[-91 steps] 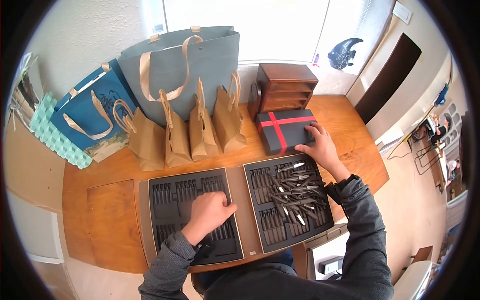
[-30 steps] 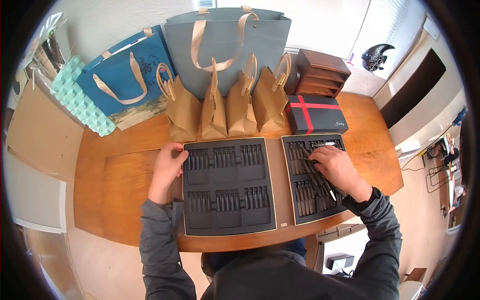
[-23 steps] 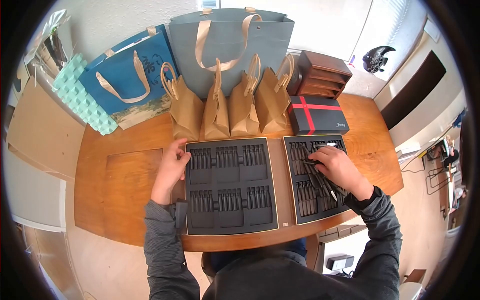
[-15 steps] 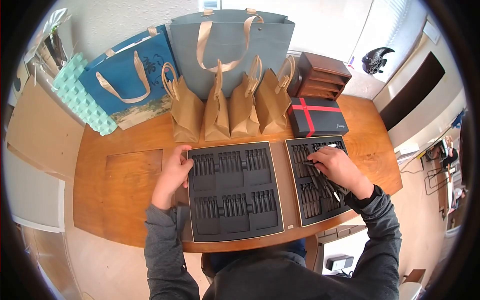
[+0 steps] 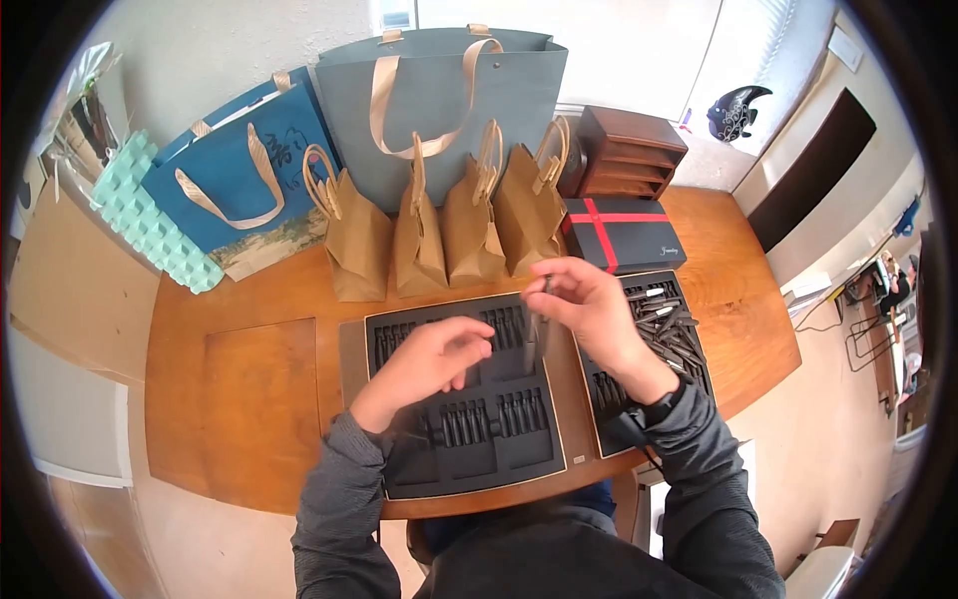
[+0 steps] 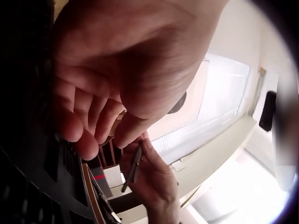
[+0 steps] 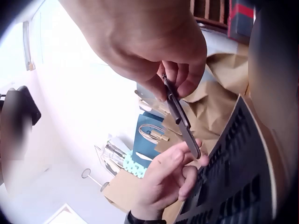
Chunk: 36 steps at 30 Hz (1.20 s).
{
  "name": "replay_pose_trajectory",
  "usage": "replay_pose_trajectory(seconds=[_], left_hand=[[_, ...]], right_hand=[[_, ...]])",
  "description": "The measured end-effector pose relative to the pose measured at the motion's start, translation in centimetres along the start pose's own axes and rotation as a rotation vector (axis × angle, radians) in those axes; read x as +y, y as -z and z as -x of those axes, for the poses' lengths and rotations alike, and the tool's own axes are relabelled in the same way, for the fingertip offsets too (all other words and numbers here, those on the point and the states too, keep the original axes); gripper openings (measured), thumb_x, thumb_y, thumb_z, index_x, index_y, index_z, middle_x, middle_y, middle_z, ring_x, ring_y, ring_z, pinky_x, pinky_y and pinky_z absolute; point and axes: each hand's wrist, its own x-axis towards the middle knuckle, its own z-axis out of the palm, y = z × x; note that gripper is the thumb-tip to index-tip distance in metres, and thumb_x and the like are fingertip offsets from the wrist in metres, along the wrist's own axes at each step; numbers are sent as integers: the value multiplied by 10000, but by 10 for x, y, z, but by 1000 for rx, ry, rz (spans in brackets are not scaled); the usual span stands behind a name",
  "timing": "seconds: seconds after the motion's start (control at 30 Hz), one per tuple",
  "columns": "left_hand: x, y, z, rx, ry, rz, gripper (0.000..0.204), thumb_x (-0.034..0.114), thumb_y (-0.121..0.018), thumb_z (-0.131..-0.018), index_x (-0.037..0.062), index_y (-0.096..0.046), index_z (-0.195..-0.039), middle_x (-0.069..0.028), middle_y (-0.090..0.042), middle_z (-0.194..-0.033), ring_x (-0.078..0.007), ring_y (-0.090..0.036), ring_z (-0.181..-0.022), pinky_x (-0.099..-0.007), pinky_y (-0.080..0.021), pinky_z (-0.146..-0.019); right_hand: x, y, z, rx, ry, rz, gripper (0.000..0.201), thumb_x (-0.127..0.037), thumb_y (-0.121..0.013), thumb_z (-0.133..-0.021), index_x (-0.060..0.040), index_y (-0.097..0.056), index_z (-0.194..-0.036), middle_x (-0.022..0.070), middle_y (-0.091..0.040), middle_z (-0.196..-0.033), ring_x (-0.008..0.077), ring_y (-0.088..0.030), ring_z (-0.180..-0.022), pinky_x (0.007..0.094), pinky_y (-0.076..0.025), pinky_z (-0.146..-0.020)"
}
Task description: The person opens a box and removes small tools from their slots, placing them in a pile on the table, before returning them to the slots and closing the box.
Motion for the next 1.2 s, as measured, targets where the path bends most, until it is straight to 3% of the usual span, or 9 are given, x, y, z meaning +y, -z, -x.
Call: replay_pose_trajectory(seconds=[0.13, 0.37, 0.47, 0.57, 0.77, 0.93, 1.1, 1.2], left_hand=[[-7, 7, -1, -47, 28, 177, 327, 190, -621, -1001, -30, -611, -1243, -79, -709, -964, -89, -596, -576, -217, -471, -483], [-16, 8, -2, 40, 37, 162, 260, 191, -690, -957, -35, -661, -1082, -24, -667, -814, -63, -561, -541, -206, -390, -447], [-15, 8, 0, 86, 39, 210, 272, 199, -706, -948, -39, -658, -1070, -12, -636, -766, -60, -533, -536, -220, -383, -463], [-20, 13, 0, 126, 39, 224, 259, 189, -705, -947, -39, -663, -1061, -8, -626, -754, -56, -513, -535, -223, -379, -470], [-25, 13, 0, 131, 14, 208, 203, 162, -710, -937, -16, -683, -1032, 20, -601, -715, -33, -491, -525, -210, -343, -454], [-28, 11, -1, 90, 26, 78, 230, 181, -691, -951, -10, -679, -1078, -11, -651, -775, -53, -506, -538, -225, -400, -480], [-26, 12, -1, 108, 26, 152, 241, 182, -667, -963, -13, -673, -1105, -45, -689, -838, -58, -520, -542, -225, -417, -483], [-25, 11, -1, 100, 44, 154, 233, 171, -653, -967, -14, -668, -1108, -55, -695, -850, -61, -526, -544, -227, -420, -485]], right_hand=[[17, -23, -18, 12, -114, -135, 338, 20, -693, -920, 12, -593, -1243, 68, -700, -1046, 138, -665, -1003, 258, -523, -905], [32, -40, -29, -51, -185, -180, 336, 7, -668, -946, 33, -568, -1266, 82, -712, -1046, 140, -676, -1008, 263, -534, -906], [40, -38, -30, -65, -199, -186, 317, -32, -640, -977, 37, -563, -1277, 83, -712, -1030, 135, -674, -977, 255, -536, -882], [42, -32, -29, -102, -221, -170, 303, -84, -618, -1004, 33, -574, -1280, 70, -709, -1003, 100, -655, -882, 230, -531, -780], [23, -44, -26, -136, -315, 62, 264, -177, -668, -989, -1, -655, -1185, -8, -671, -845, 33, -535, -659, 207, -435, -567], [23, -43, -27, -68, -304, 219, 222, -207, -704, -962, -8, -697, -1062, -41, -634, -771, 22, -514, -625, 209, -398, -537], [26, -18, -32, -6, -287, 253, 214, -203, -711, -942, 1, -700, -1008, -38, -611, -715, 37, -520, -591, 217, -401, -529], [30, -13, -30, -57, -274, 384, 220, -204, -726, -925, 9, -705, -976, -33, -607, -698, 39, -525, -582, 219, -410, -525]])
